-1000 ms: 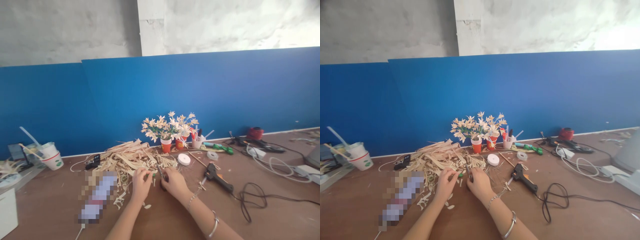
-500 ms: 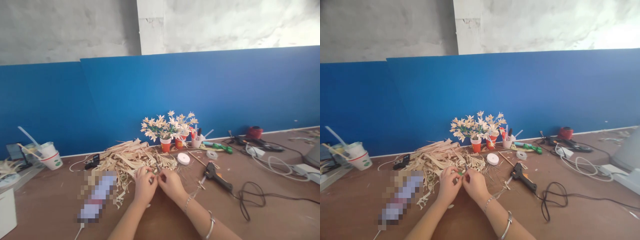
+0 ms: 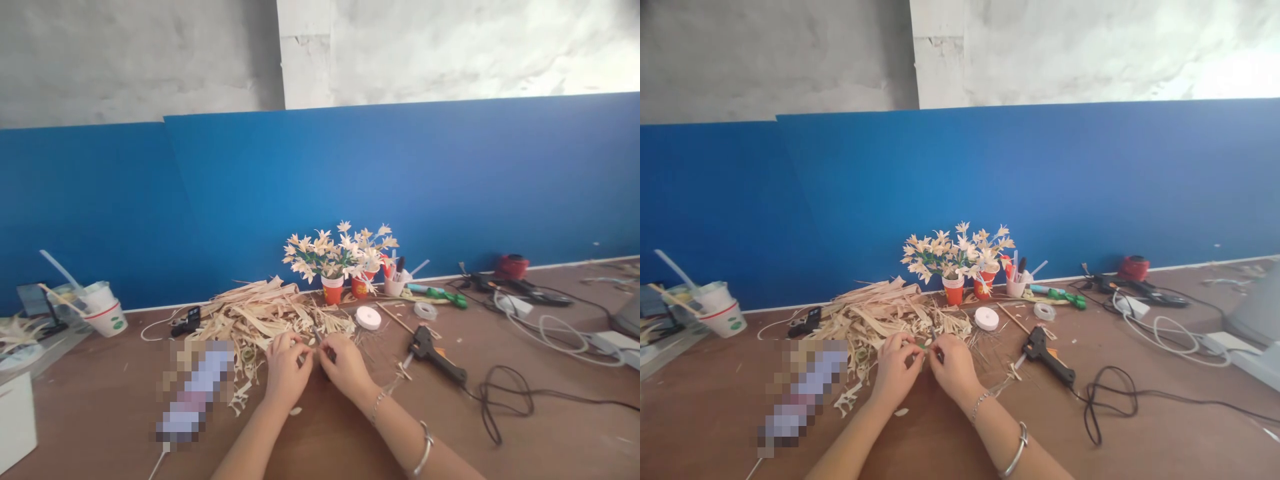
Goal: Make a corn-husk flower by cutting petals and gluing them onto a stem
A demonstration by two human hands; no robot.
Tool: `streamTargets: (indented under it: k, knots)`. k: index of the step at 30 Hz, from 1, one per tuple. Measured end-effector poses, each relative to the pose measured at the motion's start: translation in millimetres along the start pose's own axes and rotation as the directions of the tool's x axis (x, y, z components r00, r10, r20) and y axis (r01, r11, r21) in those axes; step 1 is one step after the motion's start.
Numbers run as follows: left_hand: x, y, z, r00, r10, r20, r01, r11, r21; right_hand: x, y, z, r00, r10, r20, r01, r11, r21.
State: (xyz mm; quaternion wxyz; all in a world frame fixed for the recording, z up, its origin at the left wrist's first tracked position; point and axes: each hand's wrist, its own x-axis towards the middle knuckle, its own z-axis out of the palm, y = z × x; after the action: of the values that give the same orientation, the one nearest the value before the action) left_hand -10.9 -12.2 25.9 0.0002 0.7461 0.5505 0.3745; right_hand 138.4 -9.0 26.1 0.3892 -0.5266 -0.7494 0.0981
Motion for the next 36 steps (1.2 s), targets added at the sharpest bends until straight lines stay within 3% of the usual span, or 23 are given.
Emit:
streamTargets:
  k: [3,5,8,12,23,29,36]
  knots:
    - [2,-6,-3.4,0.995,-0.093,-0.031,0.095,0.992,0.08,1,3,0,0.999,0.045,-0.023,-0.046,0.998,-0.049]
    - [4,-12,-5.9,0.99,-0.141,-0.012,0.141,0.984,0.107,0,6,1,0.999,0.047,0.024,-0.045,0.997,-0.062]
    - [5,-18,-6.4,0.988,-0.132,0.085,0.123,0.987,0.101,-1,7,5,0.991,-0.008,0.13,0.022,0.994,-0.105]
    - [2,-19,-1.7,0.976,-0.104,0.19,0.081,0.989,0.126,-4,6,10,0.98,0.013,0.199,0.03,0.977,-0.213]
    - [0,-26,0.8,0.955,-0.095,0.282,0.042,0.981,0.188,-5,4,6,0.978,0.038,0.204,0.012,0.971,-0.238]
    - [0,-22,0.0,0.974,-0.044,0.222,0.008,0.987,0.162,-4,4,7,0.99,-0.018,0.141,0.032,0.994,-0.101]
    - [1,-13,-2.9,0.98,0.12,0.16,-0.113,0.992,-0.056,-3,7,9,0.995,-0.08,0.064,0.072,0.99,0.122]
